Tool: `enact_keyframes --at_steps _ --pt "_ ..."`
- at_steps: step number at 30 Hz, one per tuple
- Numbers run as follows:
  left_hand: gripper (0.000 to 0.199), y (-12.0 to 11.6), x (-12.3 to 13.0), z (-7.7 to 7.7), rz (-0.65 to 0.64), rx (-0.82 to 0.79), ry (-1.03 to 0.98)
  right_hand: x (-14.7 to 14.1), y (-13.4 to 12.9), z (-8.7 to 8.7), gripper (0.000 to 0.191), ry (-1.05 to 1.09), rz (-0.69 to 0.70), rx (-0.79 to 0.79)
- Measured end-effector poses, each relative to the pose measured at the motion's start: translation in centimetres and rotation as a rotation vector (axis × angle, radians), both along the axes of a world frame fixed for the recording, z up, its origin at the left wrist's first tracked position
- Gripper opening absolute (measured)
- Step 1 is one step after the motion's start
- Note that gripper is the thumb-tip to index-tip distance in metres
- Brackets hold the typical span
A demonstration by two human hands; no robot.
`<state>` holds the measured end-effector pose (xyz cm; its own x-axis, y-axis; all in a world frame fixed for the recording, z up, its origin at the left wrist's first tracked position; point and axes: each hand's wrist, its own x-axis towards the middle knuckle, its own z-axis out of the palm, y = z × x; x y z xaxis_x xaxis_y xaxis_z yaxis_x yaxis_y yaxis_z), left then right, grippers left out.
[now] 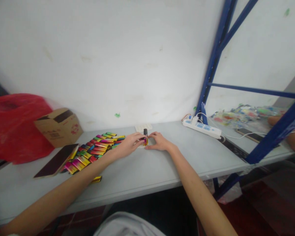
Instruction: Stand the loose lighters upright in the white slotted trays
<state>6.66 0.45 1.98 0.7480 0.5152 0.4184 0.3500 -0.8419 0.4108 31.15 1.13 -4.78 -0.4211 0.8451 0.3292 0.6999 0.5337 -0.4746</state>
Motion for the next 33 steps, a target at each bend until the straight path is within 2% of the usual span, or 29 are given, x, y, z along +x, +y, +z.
enact_keyframes --at_steps 10,14,19,24,26,30,33 --pt "0.027 -0.1 0.6 0.5 -0.025 -0.007 0.019 -0.1 0.0 0.0 0.069 -0.006 0.001 0.001" --pt "0.026 0.2 1.1 0.8 0.001 -0.041 0.045 0.1 0.1 -0.1 0.072 -0.009 0.0 -0.002" --pt "0.033 0.4 1.7 -0.1 -0.009 -0.037 0.036 0.0 0.2 -0.2 0.07 -0.016 0.004 0.012" --pt "0.042 0.1 1.4 -0.7 0.167 0.174 0.128 0.1 0.3 -0.3 0.07 0.001 0.016 0.026" --pt "0.044 -0.2 1.2 -0.6 0.199 0.231 0.169 0.1 0.3 -0.4 0.071 0.007 0.016 0.025" --pt "0.055 -0.8 0.3 -0.4 0.191 0.245 0.195 0.2 0.1 -0.3 0.071 0.0 0.006 0.017" --pt "0.059 -0.2 -1.1 -0.2 0.239 0.212 0.141 0.2 0.1 -0.2 0.07 -0.005 0.001 0.016"
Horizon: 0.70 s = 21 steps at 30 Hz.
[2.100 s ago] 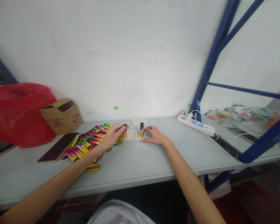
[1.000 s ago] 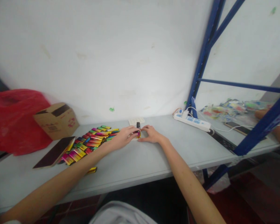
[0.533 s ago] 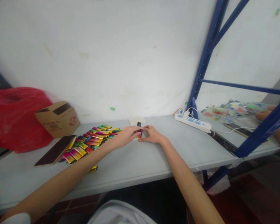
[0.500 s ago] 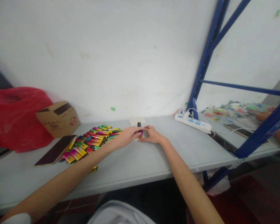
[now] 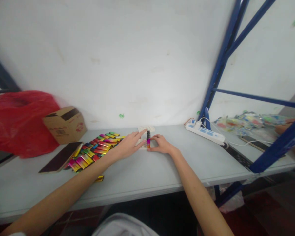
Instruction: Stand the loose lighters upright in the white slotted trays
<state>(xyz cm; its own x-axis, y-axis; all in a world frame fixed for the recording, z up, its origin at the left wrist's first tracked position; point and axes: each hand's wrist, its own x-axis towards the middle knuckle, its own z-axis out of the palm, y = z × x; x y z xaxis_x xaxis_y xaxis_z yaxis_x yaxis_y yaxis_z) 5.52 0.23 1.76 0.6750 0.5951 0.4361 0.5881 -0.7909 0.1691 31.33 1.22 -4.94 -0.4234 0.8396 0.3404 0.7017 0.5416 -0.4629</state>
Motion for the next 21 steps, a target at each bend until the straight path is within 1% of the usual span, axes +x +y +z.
enact_keyframes --at_steps 2,3,5,8,10,13,15,17,19,21 --pt "0.05 1.1 -1.8 0.3 0.049 -0.012 -0.025 0.0 0.0 0.0 0.07 0.001 0.0 -0.004" --pt "0.043 1.8 -3.0 0.6 0.073 -0.014 -0.023 0.0 0.0 0.1 0.071 0.0 0.0 -0.008" --pt "0.039 3.6 -5.9 1.1 0.146 -0.018 -0.027 0.1 0.0 0.1 0.073 -0.004 -0.001 -0.018" --pt "0.041 6.3 -11.3 1.9 0.307 -0.029 0.002 0.1 0.0 0.0 0.074 -0.01 -0.003 -0.028" --pt "0.043 7.8 -14.9 2.3 0.407 -0.081 0.083 0.1 0.0 0.0 0.075 -0.01 -0.008 -0.032" --pt "0.051 9.4 -19.2 2.3 0.558 -0.131 0.182 0.1 -0.1 0.1 0.075 -0.015 -0.016 -0.038" --pt "0.062 9.9 -20.8 1.9 0.622 -0.182 0.219 0.1 -0.1 0.1 0.076 -0.02 -0.012 -0.041" --pt "0.074 10.1 -21.4 1.4 0.64 -0.236 0.24 0.1 0.0 0.2 0.076 -0.026 -0.004 -0.04" --pt "0.08 10.2 -21.1 0.9 0.628 -0.271 0.237 0.2 0.0 0.2 0.076 -0.029 0.001 -0.042" --pt "0.08 10.2 -20.3 0.6 0.614 -0.287 0.231 0.2 0.0 0.2 0.077 -0.024 -0.004 -0.043"
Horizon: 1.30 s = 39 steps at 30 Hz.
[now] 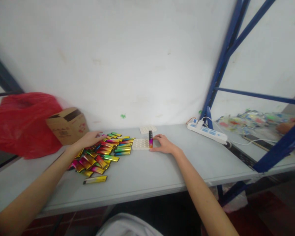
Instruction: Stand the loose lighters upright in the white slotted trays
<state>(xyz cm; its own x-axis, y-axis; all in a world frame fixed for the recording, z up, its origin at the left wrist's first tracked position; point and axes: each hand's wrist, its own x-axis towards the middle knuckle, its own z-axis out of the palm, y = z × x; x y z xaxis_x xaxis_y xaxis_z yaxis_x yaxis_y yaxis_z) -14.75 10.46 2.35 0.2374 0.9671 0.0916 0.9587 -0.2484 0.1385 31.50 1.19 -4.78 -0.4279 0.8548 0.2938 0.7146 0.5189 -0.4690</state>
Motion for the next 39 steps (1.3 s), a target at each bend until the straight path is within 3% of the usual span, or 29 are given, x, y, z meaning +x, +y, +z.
enact_keyframes --at_steps 6,11,15,20,23,27,30,34,39 --pt "0.063 0.6 2.5 -0.3 0.018 0.001 0.0 0.0 0.0 -0.1 0.075 0.023 -0.005 0.012" --pt "0.048 0.9 2.8 -0.3 0.077 0.159 -0.133 0.0 0.0 -0.1 0.075 0.023 -0.002 0.018" --pt "0.036 0.5 2.7 -0.2 0.104 0.219 -0.449 -0.2 -0.1 0.1 0.075 0.018 -0.003 0.016" --pt "0.051 -0.2 3.9 0.5 0.137 0.211 -1.156 -0.1 -0.1 0.1 0.076 0.012 0.001 0.016" --pt "0.048 -1.1 5.6 1.7 0.072 0.118 -1.465 0.0 0.1 -0.1 0.074 0.018 0.009 0.028" --pt "0.036 -3.7 8.8 3.6 -0.08 -0.076 -1.562 0.2 0.3 -0.4 0.072 0.023 0.016 0.042" --pt "0.04 -6.4 11.7 4.0 -0.178 -0.262 -1.632 0.2 0.3 -0.4 0.072 0.027 0.016 0.041" --pt "0.036 -9.4 15.0 2.9 -0.347 -0.578 -1.615 0.2 0.0 -0.2 0.073 0.011 0.016 0.029" --pt "0.038 -10.7 16.7 0.6 -0.348 -0.882 -1.543 0.1 -0.2 0.0 0.073 0.007 0.006 0.023"
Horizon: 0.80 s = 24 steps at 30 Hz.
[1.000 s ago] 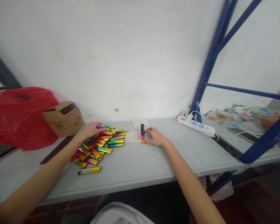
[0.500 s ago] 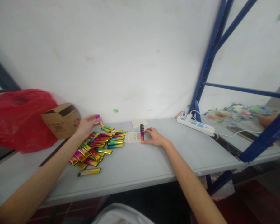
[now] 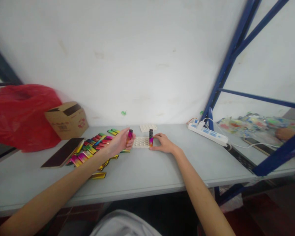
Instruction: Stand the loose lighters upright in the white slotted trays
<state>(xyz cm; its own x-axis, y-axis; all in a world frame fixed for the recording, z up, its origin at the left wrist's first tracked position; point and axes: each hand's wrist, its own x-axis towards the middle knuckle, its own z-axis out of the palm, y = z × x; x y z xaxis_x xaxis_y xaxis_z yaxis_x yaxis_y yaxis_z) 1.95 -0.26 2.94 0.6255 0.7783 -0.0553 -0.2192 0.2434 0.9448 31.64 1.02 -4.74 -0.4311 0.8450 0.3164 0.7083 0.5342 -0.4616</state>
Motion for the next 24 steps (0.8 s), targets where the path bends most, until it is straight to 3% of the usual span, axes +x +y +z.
enact_keyframes --at_steps 5,15,24 --pt "0.042 -0.3 0.0 -0.8 -0.052 -0.033 0.075 0.0 0.0 -0.1 0.075 0.002 -0.006 -0.004" --pt "0.041 -0.8 0.2 -1.3 -0.034 -0.01 0.097 0.1 -0.1 0.0 0.074 0.012 -0.003 0.007" --pt "0.043 -0.6 0.5 -2.1 0.204 0.183 0.2 0.2 0.0 -0.1 0.077 -0.001 0.001 -0.001"
